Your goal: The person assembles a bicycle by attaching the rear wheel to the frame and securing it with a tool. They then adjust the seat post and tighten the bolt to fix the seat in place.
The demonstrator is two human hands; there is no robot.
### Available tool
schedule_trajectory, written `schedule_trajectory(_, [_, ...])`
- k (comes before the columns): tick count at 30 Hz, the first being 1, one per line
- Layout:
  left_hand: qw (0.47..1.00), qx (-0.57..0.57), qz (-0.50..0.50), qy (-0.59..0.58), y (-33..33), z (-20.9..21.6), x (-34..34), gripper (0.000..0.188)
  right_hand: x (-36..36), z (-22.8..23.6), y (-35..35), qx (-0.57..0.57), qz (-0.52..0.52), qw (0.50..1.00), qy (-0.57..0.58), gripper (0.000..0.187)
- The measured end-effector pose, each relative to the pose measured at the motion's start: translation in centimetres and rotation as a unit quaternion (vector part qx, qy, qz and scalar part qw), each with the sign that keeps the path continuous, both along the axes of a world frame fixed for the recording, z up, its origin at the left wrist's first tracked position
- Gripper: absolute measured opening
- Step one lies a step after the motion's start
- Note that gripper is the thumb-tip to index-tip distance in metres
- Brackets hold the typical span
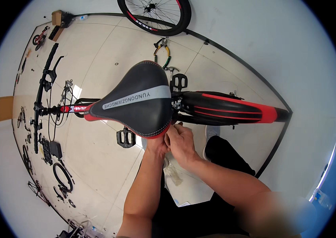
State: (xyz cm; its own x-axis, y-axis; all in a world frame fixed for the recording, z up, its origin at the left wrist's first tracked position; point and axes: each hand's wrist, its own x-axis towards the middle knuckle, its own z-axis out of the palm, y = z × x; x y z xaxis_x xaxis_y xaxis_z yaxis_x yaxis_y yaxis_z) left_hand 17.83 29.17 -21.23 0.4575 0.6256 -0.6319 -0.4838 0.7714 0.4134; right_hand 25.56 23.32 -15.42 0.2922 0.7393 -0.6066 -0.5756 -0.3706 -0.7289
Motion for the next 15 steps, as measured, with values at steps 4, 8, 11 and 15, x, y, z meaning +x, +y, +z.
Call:
schedule_trajectory(4, [0.998, -0.044, -0.013, -0.052, 1.0, 1.4, 1.0, 0.031, 1.8, 0.1, 1.0, -0.079, -0.068, 0.980, 0.168, 0.031])
schedule_trajectory(8, [0.999, -0.017, -0.031, -0.002, 1.5, 0.9, 2.0, 0.027, 3.5, -1.6, 0.4, -0.153, -0.116, 0.935, 0.297, 0.024])
schedule_trajectory(11, [0.998, -0.001, -0.060, 0.031, 1.7, 0.3, 2.0, 0.014, 3.2, -2.1, -0.2, -0.173, -0.115, 0.930, 0.304, 0.024])
schedule_trajectory(15, [0.998, -0.013, -0.017, 0.060, 1.7, -0.3, 2.6, 0.012, 3.2, -2.6, -0.5, -0.166, -0.121, 0.927, 0.314, 0.025])
